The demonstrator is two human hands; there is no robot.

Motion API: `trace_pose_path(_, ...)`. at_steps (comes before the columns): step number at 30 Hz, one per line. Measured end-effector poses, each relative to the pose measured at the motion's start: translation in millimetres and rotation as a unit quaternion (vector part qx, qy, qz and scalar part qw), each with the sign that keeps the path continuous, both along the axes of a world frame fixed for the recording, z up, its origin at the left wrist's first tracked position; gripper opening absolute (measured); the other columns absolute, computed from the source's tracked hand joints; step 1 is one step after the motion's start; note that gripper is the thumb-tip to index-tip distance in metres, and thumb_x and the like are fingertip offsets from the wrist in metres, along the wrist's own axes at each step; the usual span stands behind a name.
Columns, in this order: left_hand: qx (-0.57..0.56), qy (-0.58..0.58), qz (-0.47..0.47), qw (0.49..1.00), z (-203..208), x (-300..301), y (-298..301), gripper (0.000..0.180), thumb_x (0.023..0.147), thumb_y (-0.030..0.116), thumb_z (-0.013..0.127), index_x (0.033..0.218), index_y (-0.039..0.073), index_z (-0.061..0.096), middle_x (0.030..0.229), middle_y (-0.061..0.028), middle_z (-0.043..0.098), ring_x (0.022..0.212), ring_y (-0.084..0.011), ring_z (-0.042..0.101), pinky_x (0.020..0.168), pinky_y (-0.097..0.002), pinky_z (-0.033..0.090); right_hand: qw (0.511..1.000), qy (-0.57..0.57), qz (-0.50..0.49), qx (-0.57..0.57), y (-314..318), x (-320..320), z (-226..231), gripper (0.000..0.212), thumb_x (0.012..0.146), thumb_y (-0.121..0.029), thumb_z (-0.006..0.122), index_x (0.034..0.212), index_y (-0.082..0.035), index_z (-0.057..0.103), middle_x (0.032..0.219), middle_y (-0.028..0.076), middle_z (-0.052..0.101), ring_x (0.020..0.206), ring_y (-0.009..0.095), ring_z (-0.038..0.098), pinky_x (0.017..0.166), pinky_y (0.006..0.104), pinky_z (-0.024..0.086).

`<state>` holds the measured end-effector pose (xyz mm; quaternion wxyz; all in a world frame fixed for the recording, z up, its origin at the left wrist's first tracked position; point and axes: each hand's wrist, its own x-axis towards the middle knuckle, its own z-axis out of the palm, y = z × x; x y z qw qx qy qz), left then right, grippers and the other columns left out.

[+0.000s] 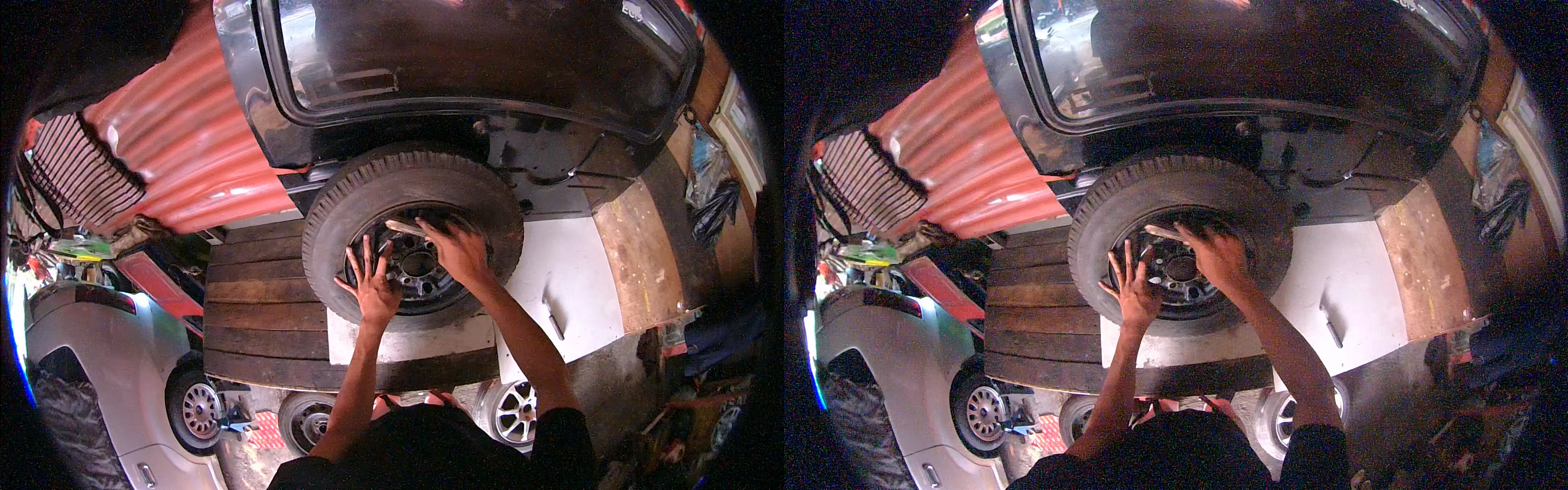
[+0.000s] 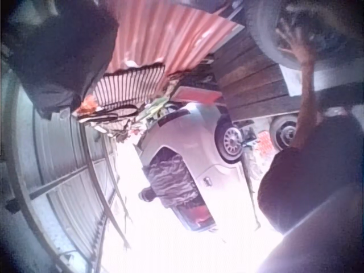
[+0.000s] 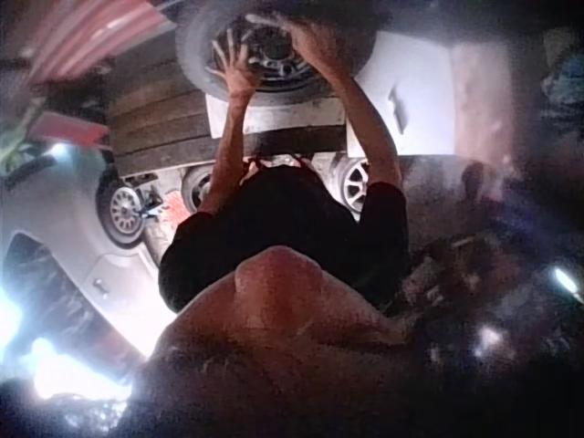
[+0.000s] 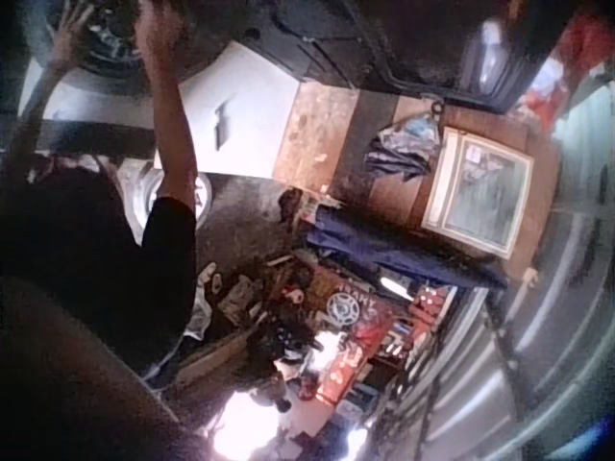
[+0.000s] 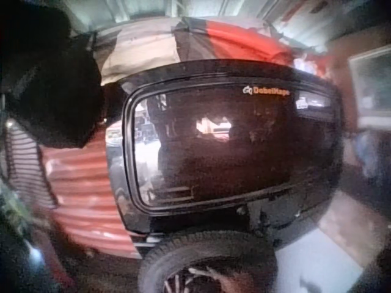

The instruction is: The person scrubs the surface of a car tire mounted on a vehicle using a small brush. They repeatedly rub the brush across the tire's sidewall and rim area while holding the tire with the other hand.

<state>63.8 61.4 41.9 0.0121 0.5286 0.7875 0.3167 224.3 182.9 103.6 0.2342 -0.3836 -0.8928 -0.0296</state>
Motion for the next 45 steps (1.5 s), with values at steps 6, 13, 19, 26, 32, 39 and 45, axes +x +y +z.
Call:
trace_pose_path(6,-0.001,-0.001,0.001,1.000,2,-1,-5,0.087,0.070,0.007,0.065,0.149,0.036,0.042,0.167,-0.0018,0.011,0.152,-0.0399,0.003,0.101,-0.0832,-0.003,0.991,0.082,-0.086,0.053,-4,55,-31,0.037,0.092,-0.023,0.066,0.129,-0.025,0.066,0.091,0.018,0.070,0.074,0.035,0.068,0.062,0.0424,0.054)
trace_pose_path(13,0.003,0.007,0.025,1.000,3,9,3,0.084,0.070,0.008,0.064,0.147,0.033,0.045,0.167,-0.0026,0.012,0.152,-0.0417,0.002,0.100,-0.0841,-0.004,0.997,0.079,0.020,0.000,-10,5,7,0.040,0.091,-0.021,0.066,0.131,-0.026,0.064,0.094,0.017,0.070,0.079,0.035,0.068,0.067,0.0446,0.055)
trace_pose_path(19,0.018,0.026,0.042,0.999,-8,5,6,0.082,0.069,0.009,0.063,0.146,0.032,0.047,0.167,-0.0032,0.012,0.152,-0.0425,0.002,0.099,-0.0848,-0.003,0.993,0.088,-0.076,-0.008,-3,59,-41,0.038,0.092,-0.020,0.067,0.129,-0.022,0.066,0.085,0.019,0.069,0.068,0.035,0.067,0.063,0.0448,0.053)
trace_pose_path(26,0.015,0.013,0.043,0.999,-3,18,7,0.084,0.069,0.012,0.067,0.148,0.026,0.042,0.167,-0.0098,0.008,0.152,-0.0432,-0.001,0.101,-0.0831,-0.002,0.968,0.202,-0.136,-0.060,-40,123,-112,0.037,0.090,-0.028,0.068,0.127,-0.030,0.067,0.093,0.017,0.070,0.070,0.038,0.068,0.066,0.0476,0.055)
trace_pose_path(32,0.057,-0.013,-0.039,0.997,-6,49,20,0.093,0.071,0.018,0.069,0.156,0.019,0.028,0.164,-0.0243,0.000,0.151,-0.0455,-0.003,0.107,-0.0773,0.001,0.979,0.198,-0.038,-0.036,-3,52,-43,0.032,0.092,-0.022,0.067,0.125,-0.019,0.069,0.096,0.018,0.071,0.078,0.035,0.069,0.068,0.0415,0.055)
trace_pose_path(39,0.008,0.027,-0.072,0.997,0,32,10,0.106,0.067,0.013,0.073,0.159,0.026,0.021,0.164,-0.0247,-0.003,0.149,-0.0496,-0.002,0.108,-0.0763,0.014,0.956,0.252,-0.128,-0.077,-29,100,-119,0.030,0.095,-0.020,0.065,0.122,-0.009,0.069,0.099,0.019,0.072,0.081,0.034,0.071,0.069,0.0385,0.056)
trace_pose_path(45,0.003,0.038,-0.078,0.996,0,31,15,0.101,0.072,0.013,0.069,0.159,0.027,0.020,0.163,-0.0267,0.001,0.149,-0.0509,-0.001,0.106,-0.0777,0.014,0.946,0.304,-0.061,-0.090,-22,77,-91,0.028,0.094,-0.022,0.065,0.120,-0.013,0.071,0.094,0.017,0.073,0.074,0.033,0.070,0.067,0.0403,0.055)
